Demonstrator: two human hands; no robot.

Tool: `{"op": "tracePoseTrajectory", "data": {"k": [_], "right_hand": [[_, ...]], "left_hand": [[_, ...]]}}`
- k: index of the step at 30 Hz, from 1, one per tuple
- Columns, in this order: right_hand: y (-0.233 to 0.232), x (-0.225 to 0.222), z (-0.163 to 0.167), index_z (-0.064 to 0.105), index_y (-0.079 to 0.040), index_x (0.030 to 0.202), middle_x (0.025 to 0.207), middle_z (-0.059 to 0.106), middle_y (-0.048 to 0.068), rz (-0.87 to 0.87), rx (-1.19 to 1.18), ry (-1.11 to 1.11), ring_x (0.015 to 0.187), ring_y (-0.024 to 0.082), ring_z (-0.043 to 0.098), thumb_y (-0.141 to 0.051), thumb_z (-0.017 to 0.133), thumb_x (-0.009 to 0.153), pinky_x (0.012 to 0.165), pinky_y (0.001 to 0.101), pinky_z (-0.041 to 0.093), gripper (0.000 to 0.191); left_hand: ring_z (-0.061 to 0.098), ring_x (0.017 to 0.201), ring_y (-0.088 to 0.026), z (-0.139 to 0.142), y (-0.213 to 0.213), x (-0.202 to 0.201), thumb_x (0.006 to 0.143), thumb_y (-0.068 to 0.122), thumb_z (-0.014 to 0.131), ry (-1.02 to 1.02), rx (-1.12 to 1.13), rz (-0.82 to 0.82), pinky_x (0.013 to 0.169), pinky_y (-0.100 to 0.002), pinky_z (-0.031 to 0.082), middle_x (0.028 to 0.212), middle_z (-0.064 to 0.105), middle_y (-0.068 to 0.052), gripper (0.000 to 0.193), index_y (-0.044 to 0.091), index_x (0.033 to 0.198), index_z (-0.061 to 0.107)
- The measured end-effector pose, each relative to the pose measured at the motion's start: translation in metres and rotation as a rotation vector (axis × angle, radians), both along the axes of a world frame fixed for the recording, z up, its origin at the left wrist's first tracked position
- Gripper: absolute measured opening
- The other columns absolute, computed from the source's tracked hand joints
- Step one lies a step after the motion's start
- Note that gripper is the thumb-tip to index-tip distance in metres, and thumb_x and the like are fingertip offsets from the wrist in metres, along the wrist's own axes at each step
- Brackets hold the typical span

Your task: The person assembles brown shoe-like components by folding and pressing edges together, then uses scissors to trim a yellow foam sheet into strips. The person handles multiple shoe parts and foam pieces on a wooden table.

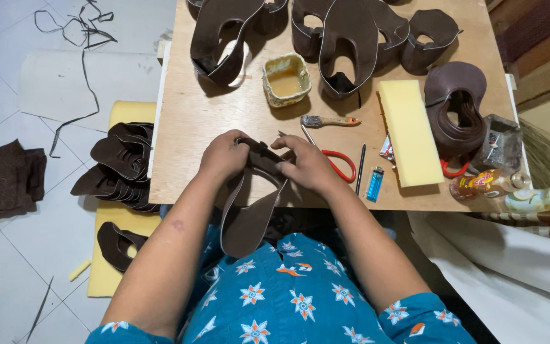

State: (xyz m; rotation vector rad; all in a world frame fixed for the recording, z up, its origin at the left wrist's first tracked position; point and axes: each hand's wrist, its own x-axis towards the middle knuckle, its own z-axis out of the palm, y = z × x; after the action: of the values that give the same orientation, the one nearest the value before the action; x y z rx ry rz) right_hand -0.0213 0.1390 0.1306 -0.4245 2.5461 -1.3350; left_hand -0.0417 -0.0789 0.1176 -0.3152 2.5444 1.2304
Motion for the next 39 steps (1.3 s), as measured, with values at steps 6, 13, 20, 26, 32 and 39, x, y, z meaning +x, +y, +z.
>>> {"op": "tracePoseTrajectory", "data": {"k": [6,13,20,26,32,39], "right_hand": [[0.006,-0.013,-0.031,0.069,-0.007,0.119,0.113,0.075,0.007,0.056,-0.040,-0.084,0.101,0.017,0.073,0.003,0.063,0.083,0.089,0.0307,0.058,0.038],[0.003,-0.008,-0.059,0.070,-0.006,0.109,0.111,0.065,0.006,0.104,-0.086,0.107,0.100,0.018,0.071,0.001,0.071,0.083,0.090,0.0300,0.058,0.027],[-0.006,-0.010,-0.062,0.069,-0.005,0.097,0.104,0.065,0.006,0.042,-0.090,0.037,0.092,0.018,0.072,-0.003,0.076,0.081,0.082,0.0293,0.058,0.017],[0.000,-0.008,-0.066,0.068,-0.005,0.095,0.108,0.065,0.006,0.133,-0.092,0.201,0.098,0.019,0.068,-0.001,0.074,0.080,0.084,0.0306,0.056,0.017],[-0.006,-0.010,-0.064,0.071,-0.007,0.098,0.108,0.064,0.006,0.110,-0.053,0.170,0.098,0.020,0.069,-0.006,0.077,0.080,0.085,0.0314,0.057,0.019],[-0.016,-0.008,-0.067,0.073,-0.009,0.097,0.091,0.075,0.007,-0.018,0.076,0.136,0.084,0.021,0.072,-0.019,0.079,0.085,0.076,0.0340,0.056,0.016]], "left_hand": [[0.071,0.081,-0.019,-0.025,-0.004,-0.013,0.086,0.028,0.074,-0.142,0.121,-0.218,0.077,-0.034,0.056,0.092,0.077,-0.011,0.028,0.008,0.105,0.076],[0.071,0.077,-0.021,-0.049,0.003,-0.012,0.090,0.030,0.070,-0.213,0.106,-0.146,0.075,-0.035,0.057,0.088,0.076,-0.013,0.029,0.005,0.103,0.077],[0.074,0.082,-0.023,-0.049,0.005,-0.010,0.086,0.033,0.074,-0.187,0.095,-0.170,0.078,-0.036,0.058,0.093,0.078,-0.014,0.033,0.006,0.106,0.077],[0.074,0.091,-0.027,-0.040,0.010,-0.005,0.086,0.037,0.075,-0.172,-0.067,-0.170,0.086,-0.038,0.056,0.100,0.077,-0.016,0.039,0.009,0.112,0.076],[0.075,0.092,-0.028,-0.030,0.011,-0.002,0.086,0.035,0.073,-0.196,-0.081,-0.173,0.087,-0.038,0.057,0.101,0.077,-0.016,0.038,0.010,0.114,0.076],[0.074,0.097,-0.028,-0.020,0.010,0.003,0.087,0.035,0.072,-0.201,-0.104,-0.178,0.089,-0.039,0.056,0.106,0.077,-0.015,0.040,0.011,0.119,0.073]]}}
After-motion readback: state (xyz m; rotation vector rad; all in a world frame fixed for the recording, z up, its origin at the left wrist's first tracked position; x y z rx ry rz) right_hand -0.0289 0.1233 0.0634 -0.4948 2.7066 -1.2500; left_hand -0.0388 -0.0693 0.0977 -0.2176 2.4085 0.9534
